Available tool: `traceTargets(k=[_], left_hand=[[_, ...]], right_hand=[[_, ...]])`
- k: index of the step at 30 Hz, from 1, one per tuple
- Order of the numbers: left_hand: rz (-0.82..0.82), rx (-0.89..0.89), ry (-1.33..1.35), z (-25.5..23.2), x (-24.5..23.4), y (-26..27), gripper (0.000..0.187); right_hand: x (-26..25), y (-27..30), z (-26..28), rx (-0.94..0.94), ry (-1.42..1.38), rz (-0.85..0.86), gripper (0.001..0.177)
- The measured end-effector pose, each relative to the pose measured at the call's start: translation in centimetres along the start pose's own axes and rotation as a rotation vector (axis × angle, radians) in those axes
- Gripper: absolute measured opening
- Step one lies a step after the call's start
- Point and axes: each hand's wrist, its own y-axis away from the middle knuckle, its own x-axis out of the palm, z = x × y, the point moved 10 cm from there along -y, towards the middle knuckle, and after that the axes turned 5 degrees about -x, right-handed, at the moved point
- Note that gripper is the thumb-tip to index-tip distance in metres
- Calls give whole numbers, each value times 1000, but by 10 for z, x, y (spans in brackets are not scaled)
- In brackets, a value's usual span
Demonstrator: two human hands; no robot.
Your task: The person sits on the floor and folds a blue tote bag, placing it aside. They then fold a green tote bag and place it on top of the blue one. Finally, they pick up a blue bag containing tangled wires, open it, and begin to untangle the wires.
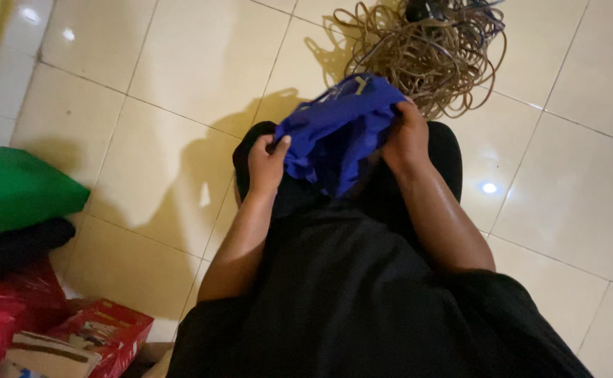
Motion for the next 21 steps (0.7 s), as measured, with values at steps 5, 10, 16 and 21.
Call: traceTargets(k=[5,10,16,21], left_hand=[[227,-266,327,47,20,-20,28],[460,-600,781,34,29,1,33],[368,-582,1234,48,39,-18,29],[549,-614,1266,44,55,-12,21]], right_hand=[[-2,-6,20,-74,3,79,18],[-22,-4,38,-116,139,-33,12],[-54,2,42,-158,518,-13,6],[-90,-9,47,-116,465,-76,8]])
